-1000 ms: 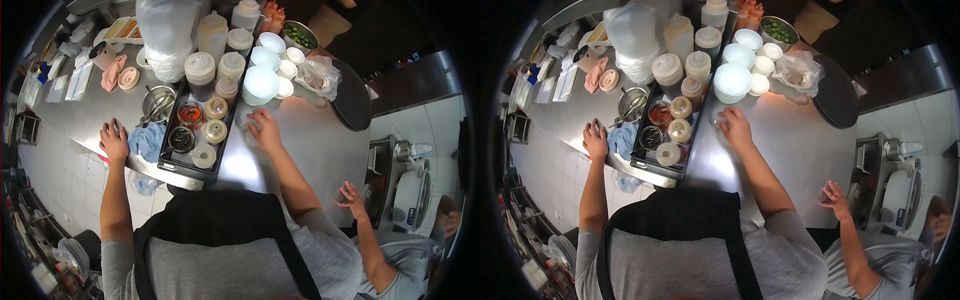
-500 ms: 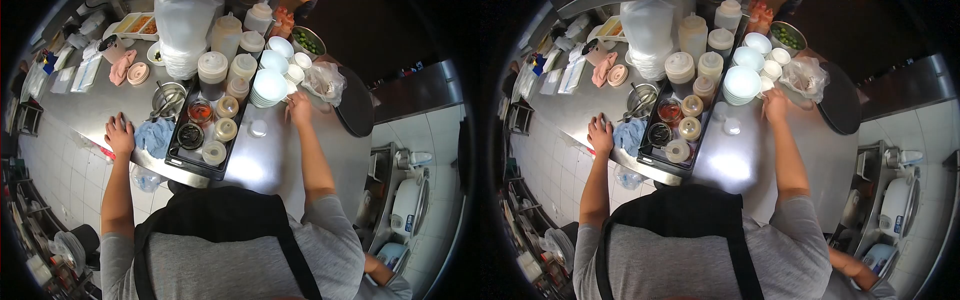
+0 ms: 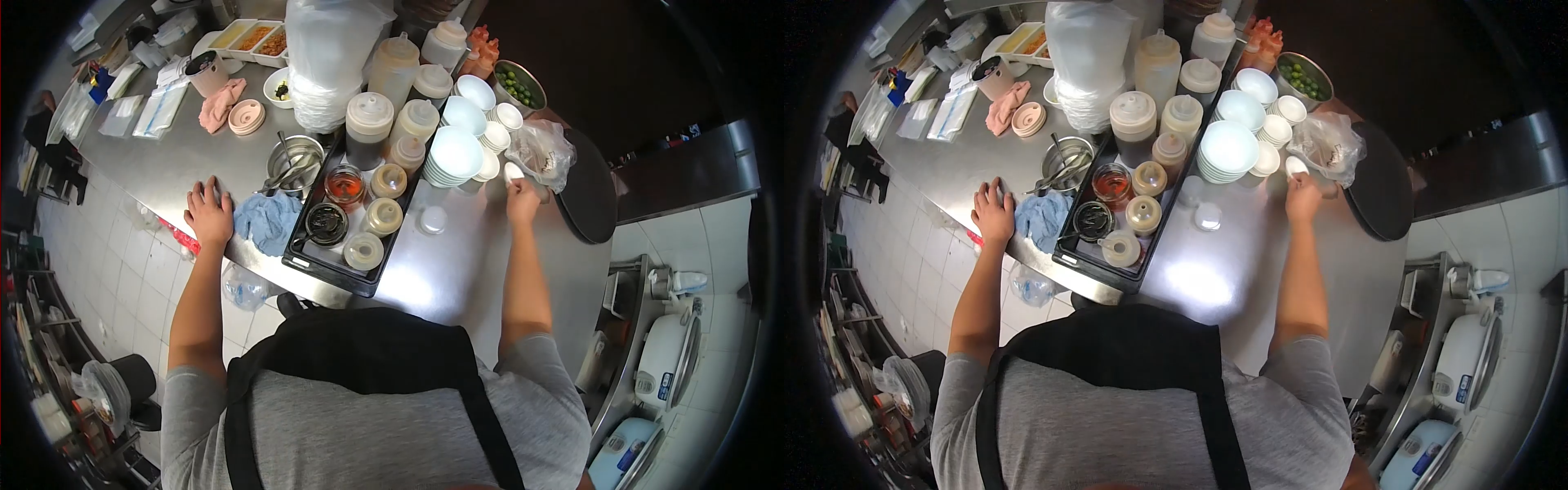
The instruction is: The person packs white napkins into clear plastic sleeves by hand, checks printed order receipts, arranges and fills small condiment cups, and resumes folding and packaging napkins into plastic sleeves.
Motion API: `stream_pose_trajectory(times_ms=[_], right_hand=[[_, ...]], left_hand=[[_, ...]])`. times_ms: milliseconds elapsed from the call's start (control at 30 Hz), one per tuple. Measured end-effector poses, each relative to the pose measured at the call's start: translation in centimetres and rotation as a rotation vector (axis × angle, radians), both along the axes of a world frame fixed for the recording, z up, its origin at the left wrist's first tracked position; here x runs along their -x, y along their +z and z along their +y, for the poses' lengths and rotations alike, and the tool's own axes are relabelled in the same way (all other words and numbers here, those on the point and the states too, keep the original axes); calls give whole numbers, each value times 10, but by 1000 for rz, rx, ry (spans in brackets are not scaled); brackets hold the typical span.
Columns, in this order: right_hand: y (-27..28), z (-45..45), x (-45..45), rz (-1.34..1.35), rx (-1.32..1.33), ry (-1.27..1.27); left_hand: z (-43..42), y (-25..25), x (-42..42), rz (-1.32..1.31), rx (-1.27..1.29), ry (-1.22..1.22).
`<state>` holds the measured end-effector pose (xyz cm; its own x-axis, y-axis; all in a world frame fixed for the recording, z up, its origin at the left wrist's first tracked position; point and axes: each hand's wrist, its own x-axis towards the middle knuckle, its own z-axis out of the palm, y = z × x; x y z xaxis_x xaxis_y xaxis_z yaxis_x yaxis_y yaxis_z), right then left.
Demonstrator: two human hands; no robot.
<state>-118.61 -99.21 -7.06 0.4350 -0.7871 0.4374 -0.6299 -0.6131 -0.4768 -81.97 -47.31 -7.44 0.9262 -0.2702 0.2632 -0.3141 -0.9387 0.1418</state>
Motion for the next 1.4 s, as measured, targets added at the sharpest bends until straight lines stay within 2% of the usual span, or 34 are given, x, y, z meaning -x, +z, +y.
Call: stream_pose_trajectory(times_ms=[67,100,133,200,267,333,400,467,533,633,767,867,967,1033,1100,1200,1233,1333,1400], right_hand=[[-13,5,0,124,11,7],[-20,1,-1,109,-33,48],[-16,0,-7,94,42,44],[5,5,-17,72,183,39],[52,23,-38,-80,190,167],[105,70,-67,-345,-155,286],[136,112,-82,-435,-380,526],[161,156,-81,-201,-577,852],[185,204,-76,152,-721,975],[157,253,-75,194,-351,836],[122,278,-75,-41,-235,726],[111,284,-71,-152,-368,707],[130,278,-60,-368,-368,637],[158,268,-55,-693,-368,567],[184,243,-45,-773,-192,531],[225,218,-17,-215,-115,275],[222,202,-8,-51,-128,283],[183,145,7,-396,-267,282],[169,133,14,-263,-55,196]], left_hand=[[1,0,-1,-3,10,-5],[0,0,-1,-1,8,-1],[-1,-1,-1,2,5,4],[0,0,-1,-5,7,7],[1,-3,-2,-12,7,2],[1,-2,1,-17,4,-1],[0,-1,0,-28,12,-2],[0,2,1,-25,23,-2],[0,1,1,-31,28,2],[0,0,2,-29,27,7],[0,4,3,-10,43,6],[0,5,4,4,40,16],[0,7,3,25,37,32],[-1,6,3,32,35,27],[-1,4,1,31,27,34],[0,-2,-1,20,28,28],[0,-1,-1,18,27,26],[-1,2,0,18,19,26],[0,3,1,15,10,24]])
